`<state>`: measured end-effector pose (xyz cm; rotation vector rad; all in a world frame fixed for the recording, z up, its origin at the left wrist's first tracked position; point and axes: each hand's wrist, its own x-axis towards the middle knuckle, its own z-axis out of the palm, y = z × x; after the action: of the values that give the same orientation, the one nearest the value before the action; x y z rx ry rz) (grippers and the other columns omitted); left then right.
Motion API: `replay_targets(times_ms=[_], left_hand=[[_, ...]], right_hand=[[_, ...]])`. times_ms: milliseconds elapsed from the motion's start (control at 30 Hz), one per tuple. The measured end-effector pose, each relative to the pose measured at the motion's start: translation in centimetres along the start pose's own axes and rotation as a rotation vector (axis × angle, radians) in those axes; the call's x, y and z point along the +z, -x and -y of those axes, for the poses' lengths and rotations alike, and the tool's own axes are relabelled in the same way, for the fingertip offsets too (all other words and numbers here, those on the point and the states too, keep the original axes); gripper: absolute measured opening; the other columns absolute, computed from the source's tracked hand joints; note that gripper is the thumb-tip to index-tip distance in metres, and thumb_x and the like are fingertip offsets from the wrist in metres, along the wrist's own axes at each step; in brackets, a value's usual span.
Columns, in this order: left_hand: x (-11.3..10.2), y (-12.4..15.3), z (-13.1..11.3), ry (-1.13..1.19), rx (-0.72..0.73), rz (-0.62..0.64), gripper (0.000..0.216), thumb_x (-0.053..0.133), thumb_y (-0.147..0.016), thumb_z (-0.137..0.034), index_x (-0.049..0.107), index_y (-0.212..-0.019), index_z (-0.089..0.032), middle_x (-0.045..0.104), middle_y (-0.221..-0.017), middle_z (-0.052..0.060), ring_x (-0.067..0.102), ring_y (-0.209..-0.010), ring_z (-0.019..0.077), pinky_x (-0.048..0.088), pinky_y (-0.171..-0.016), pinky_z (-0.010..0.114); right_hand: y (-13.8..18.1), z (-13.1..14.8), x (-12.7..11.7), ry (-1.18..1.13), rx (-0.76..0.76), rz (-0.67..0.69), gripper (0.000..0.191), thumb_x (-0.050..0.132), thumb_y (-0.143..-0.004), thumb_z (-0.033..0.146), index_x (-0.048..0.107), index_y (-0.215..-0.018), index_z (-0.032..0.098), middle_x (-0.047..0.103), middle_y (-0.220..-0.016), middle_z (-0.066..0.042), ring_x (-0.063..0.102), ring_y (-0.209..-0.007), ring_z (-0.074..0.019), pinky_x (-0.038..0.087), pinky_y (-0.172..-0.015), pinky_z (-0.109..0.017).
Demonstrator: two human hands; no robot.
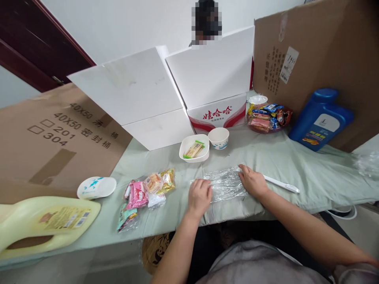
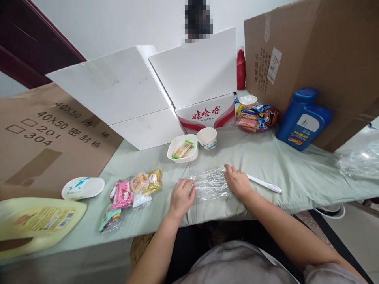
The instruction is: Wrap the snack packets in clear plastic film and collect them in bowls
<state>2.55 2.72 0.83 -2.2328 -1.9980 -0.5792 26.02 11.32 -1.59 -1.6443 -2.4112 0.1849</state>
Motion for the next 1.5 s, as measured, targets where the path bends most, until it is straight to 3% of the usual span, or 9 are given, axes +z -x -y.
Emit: replay_targets(times_ms=[133, 267, 400, 600, 800, 967, 1133, 1267, 1500], left_hand=[[1.0, 0.6, -0.7, 0.02, 0.149, 0.256, 0.054, 0.053, -0.089, -0.043, 0.044, -0.14, -0.028, 0.04, -0.15, 0.007, 0.025, -0.142, 0.0342, 0.021, -0.113, 0.058], [1.5, 1.0, -0.6, 0.006, 0.105, 0.321, 0.059, 0.049, -0.091, -0.045, 0.035, -0.146, -0.029, 0.027, -0.157, 0.005, 0.013, -0.146, 0.0346, 0.011, -0.115, 0.063], [1.6, 0.9, -0.4, 0.007, 0.071, 0.322, 0.064, 0.052, -0.089, -0.047, 0.034, -0.147, -0.028, 0.024, -0.158, 0.007, 0.014, -0.146, 0.0333, 0.011, -0.116, 0.06], [-0.2, 1.7, 2.2, -0.043, -0.121, 0.198, 0.068, 0.057, -0.085, -0.053, 0.041, -0.143, -0.022, 0.032, -0.153, 0.015, 0.017, -0.144, 0.0418, 0.017, -0.11, 0.067], [-3.5, 5.4, 3.9, 0.187, 0.141, 0.174, 0.04, 0.068, -0.078, -0.04, 0.063, -0.113, -0.022, 0.06, -0.122, 0.012, 0.049, -0.124, 0.0307, 0.044, -0.104, 0.048], [-3.7, 7.7, 4.8, 0.363, 0.128, 0.213, 0.014, 0.054, -0.087, -0.021, 0.067, -0.092, -0.023, 0.066, -0.111, 0.009, 0.056, -0.118, 0.0245, 0.049, -0.099, 0.044], [-3.7, 7.0, 5.6, 0.498, 0.012, 0.18, 0.017, 0.047, -0.09, -0.022, 0.064, -0.086, -0.021, 0.069, -0.1, 0.007, 0.063, -0.104, 0.0204, 0.053, -0.09, 0.036], [-2.7, 4.6, 5.6, 0.428, -0.206, 0.088, 0.02, 0.046, -0.09, -0.032, 0.063, -0.091, -0.021, 0.069, -0.083, 0.003, 0.065, -0.076, 0.0166, 0.052, -0.071, 0.029], [0.5, 1.3, 5.0, 0.212, -0.312, -0.017, 0.013, 0.051, -0.085, -0.028, 0.062, -0.088, -0.021, 0.068, -0.081, 0.003, 0.064, -0.076, 0.019, 0.048, -0.071, 0.029]], right_hand=[[-0.1, -0.6, -0.8, 0.009, -0.019, -0.059, 0.035, 0.039, -0.096, 0.023, 0.05, -0.129, 0.016, 0.065, -0.104, -0.014, 0.064, -0.087, -0.0264, 0.046, -0.072, -0.035], [0.4, -0.6, -2.1, -0.015, -0.115, -0.271, 0.034, 0.041, -0.093, 0.018, 0.057, -0.123, 0.014, 0.062, -0.113, -0.018, 0.054, -0.106, -0.031, 0.042, -0.091, -0.045], [1.1, 0.4, -1.2, -0.063, -0.438, -0.127, 0.046, 0.047, -0.094, 0.04, 0.053, -0.133, 0.016, 0.055, -0.135, -0.015, 0.042, -0.129, -0.0315, 0.031, -0.107, -0.051], [2.1, 0.1, -0.9, -0.102, -0.451, 0.008, 0.057, 0.05, -0.092, 0.048, 0.047, -0.139, 0.016, 0.041, -0.148, -0.016, 0.03, -0.14, -0.0344, 0.026, -0.11, -0.057], [5.4, -2.3, -3.8, -0.297, -0.613, 0.045, 0.06, 0.064, -0.081, 0.056, 0.057, -0.128, 0.02, 0.056, -0.133, -0.014, 0.045, -0.127, -0.0313, 0.039, -0.103, -0.049], [7.7, -3.7, -3.7, -0.303, -0.517, 0.008, 0.021, 0.052, -0.093, 0.029, 0.067, -0.106, 0.022, 0.067, -0.109, -0.009, 0.059, -0.101, -0.023, 0.045, -0.089, -0.041], [7.4, -3.7, -4.2, -0.403, -0.496, -0.044, 0.02, 0.044, -0.094, 0.021, 0.064, -0.095, 0.022, 0.068, -0.098, -0.008, 0.061, -0.097, -0.0215, 0.045, -0.088, -0.039], [5.2, -3.1, -3.7, -0.442, -0.224, -0.032, 0.023, 0.039, -0.094, 0.026, 0.061, -0.099, 0.02, 0.069, -0.093, -0.007, 0.065, -0.085, -0.0203, 0.049, -0.076, -0.033], [1.8, -1.4, -1.4, -0.12, 0.026, -0.011, 0.027, 0.038, -0.096, 0.024, 0.058, -0.113, 0.017, 0.069, -0.106, -0.012, 0.068, -0.08, -0.0221, 0.046, -0.065, -0.03]])
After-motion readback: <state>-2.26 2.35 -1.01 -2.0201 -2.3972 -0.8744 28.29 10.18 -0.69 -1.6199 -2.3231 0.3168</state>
